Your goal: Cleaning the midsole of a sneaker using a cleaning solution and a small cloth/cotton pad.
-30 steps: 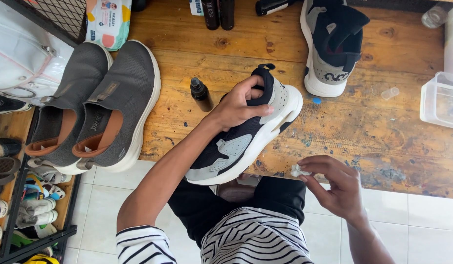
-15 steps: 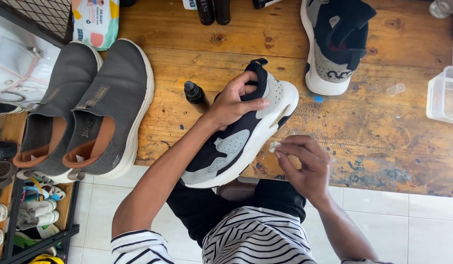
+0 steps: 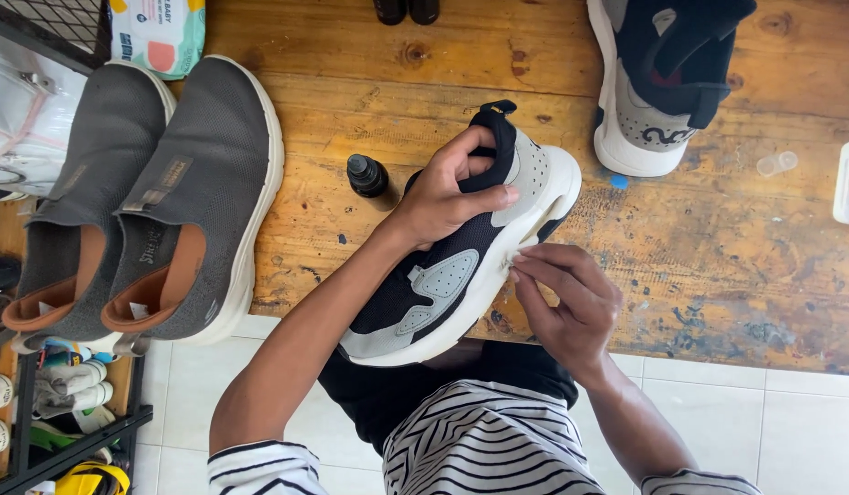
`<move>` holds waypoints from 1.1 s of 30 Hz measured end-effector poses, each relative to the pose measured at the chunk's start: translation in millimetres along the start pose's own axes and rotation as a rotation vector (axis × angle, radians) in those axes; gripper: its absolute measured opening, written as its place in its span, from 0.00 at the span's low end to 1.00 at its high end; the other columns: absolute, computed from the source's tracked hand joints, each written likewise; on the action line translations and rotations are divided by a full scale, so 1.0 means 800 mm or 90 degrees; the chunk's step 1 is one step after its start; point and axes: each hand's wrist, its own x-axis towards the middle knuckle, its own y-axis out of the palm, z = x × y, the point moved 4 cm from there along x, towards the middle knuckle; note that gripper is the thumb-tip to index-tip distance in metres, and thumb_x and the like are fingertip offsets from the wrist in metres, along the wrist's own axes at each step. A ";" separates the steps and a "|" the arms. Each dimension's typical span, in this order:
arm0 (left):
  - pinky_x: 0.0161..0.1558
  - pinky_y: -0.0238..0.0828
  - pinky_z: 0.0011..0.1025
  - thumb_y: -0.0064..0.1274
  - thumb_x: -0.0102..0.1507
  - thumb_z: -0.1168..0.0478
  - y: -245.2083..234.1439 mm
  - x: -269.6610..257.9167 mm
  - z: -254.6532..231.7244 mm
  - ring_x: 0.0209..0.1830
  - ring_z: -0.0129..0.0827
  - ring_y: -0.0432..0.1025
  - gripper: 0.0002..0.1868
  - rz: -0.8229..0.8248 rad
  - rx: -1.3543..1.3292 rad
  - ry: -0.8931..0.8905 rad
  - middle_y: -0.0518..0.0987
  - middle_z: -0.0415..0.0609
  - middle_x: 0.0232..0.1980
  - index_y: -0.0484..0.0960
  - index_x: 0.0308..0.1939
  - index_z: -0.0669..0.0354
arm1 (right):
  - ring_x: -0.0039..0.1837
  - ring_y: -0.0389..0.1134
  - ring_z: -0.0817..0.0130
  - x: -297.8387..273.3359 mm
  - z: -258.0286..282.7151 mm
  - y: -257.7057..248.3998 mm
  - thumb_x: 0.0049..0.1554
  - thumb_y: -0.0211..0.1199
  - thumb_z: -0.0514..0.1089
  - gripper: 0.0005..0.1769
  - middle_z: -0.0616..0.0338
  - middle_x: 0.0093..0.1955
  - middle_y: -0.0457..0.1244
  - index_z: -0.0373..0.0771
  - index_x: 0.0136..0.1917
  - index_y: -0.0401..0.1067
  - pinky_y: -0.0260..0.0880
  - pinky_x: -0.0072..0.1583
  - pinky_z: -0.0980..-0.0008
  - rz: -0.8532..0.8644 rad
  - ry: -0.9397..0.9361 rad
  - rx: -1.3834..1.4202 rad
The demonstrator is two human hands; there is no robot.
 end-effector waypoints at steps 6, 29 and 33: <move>0.33 0.80 0.19 0.67 0.58 0.66 0.001 0.001 0.006 0.35 0.22 0.78 0.26 0.014 0.004 0.017 0.82 0.46 0.37 0.74 0.57 0.58 | 0.41 0.74 0.53 0.003 0.001 -0.002 0.54 0.73 0.28 0.04 0.46 0.44 0.70 0.29 0.44 0.81 0.74 0.38 0.64 0.028 0.008 0.006; 0.33 0.79 0.18 0.64 0.59 0.69 0.015 -0.002 0.006 0.33 0.21 0.78 0.25 0.042 0.038 0.039 0.81 0.45 0.35 0.73 0.57 0.58 | 0.38 0.73 0.61 -0.019 0.028 -0.001 0.54 0.69 0.33 0.03 0.58 0.45 0.70 0.38 0.41 0.81 0.75 0.40 0.69 0.169 -0.021 -0.094; 0.33 0.79 0.18 0.64 0.59 0.68 0.017 -0.001 0.008 0.34 0.20 0.77 0.25 0.047 0.059 0.031 0.81 0.44 0.35 0.73 0.58 0.58 | 0.38 0.73 0.65 -0.035 0.025 0.003 0.53 0.69 0.35 0.03 0.60 0.45 0.71 0.40 0.41 0.82 0.75 0.40 0.73 0.190 -0.002 -0.035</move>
